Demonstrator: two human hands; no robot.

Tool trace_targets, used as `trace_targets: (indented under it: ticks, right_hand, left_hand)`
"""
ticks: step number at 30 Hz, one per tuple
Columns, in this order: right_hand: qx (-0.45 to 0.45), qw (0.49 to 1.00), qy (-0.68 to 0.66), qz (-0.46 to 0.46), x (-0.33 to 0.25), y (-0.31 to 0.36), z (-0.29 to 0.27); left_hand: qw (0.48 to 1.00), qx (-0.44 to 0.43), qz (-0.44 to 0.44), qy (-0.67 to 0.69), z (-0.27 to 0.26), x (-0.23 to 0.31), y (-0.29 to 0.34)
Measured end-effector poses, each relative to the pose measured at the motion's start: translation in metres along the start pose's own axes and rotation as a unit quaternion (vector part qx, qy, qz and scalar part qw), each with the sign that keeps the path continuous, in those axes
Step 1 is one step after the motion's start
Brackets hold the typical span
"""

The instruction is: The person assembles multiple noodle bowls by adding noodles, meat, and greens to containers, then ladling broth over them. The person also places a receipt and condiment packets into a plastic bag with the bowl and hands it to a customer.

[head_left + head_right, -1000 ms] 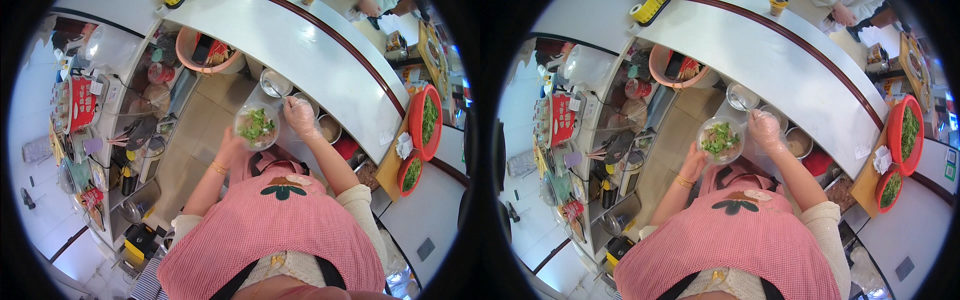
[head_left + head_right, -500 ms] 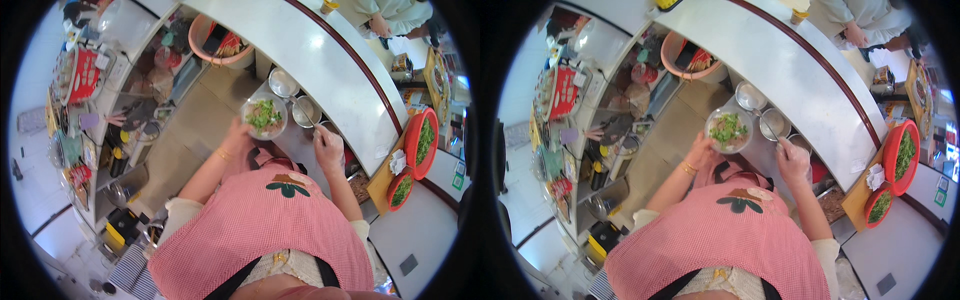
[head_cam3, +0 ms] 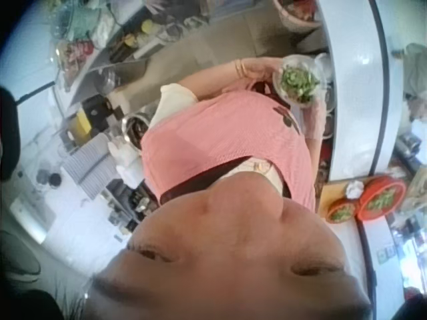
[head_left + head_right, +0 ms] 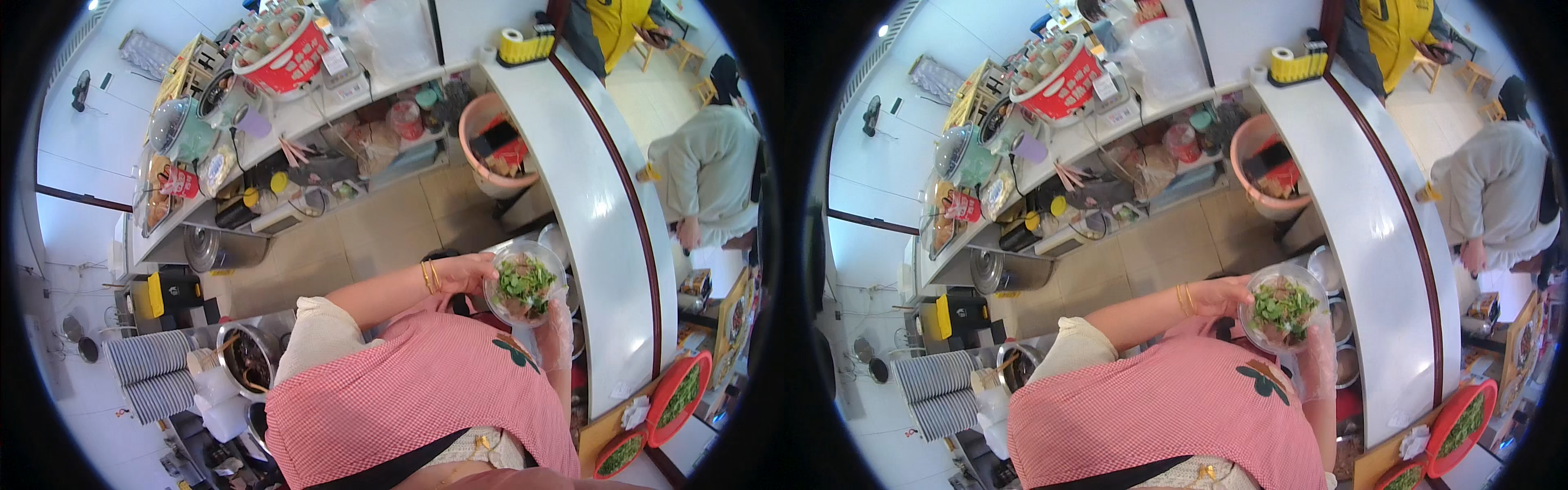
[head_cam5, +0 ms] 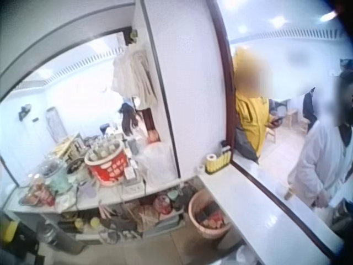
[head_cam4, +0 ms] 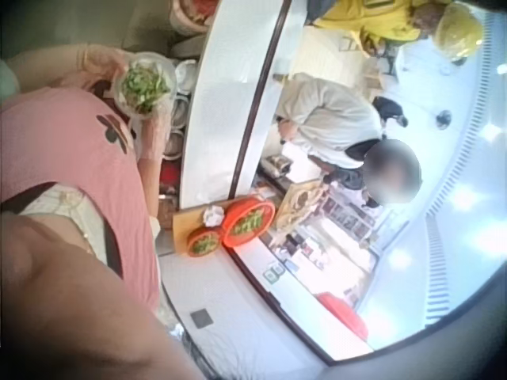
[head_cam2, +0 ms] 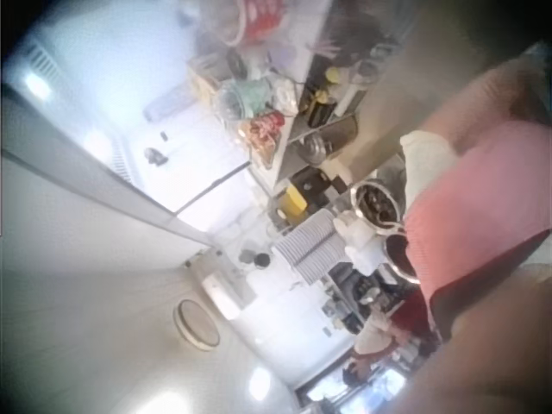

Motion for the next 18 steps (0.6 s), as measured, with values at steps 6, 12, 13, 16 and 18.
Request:
trace_targets:
  ticks: [6,12,13,16,18]
  right_hand:
    - [0.049,0.993,-0.108,-0.014,-0.017,-0.061,0.055]
    - [0.048,0.988,-0.136,-0.057,-0.023,-0.119,0.079]
    - [0.044,0.984,-0.16,-0.063,-0.023,-0.123,0.079]
    - [0.098,0.988,-0.106,-0.051,-0.018,-0.124,0.076]
    - [0.121,0.976,-0.164,-0.071,-0.014,-0.123,0.075]
  left_hand:
    - [0.976,0.057,0.061,-0.2,-0.061,0.135,0.057]
    - [0.474,0.668,0.37,-0.438,-0.223,0.4,0.237]
    - [0.424,0.737,0.304,-0.429,-0.243,0.417,0.256]
    - [0.467,0.718,0.272,-0.439,-0.276,0.431,0.276]
    - [0.395,0.731,0.286,-0.477,-0.269,0.422,0.281]
Point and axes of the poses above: each hand's wrist, its own y-axis away from the middle knuckle, its own z-axis out of the palm, x = y × z, the point moved 4 cm from there along -y, towards the middle knuckle, and after that the axes turned 15 degrees about -x, right-handed, at the moved point
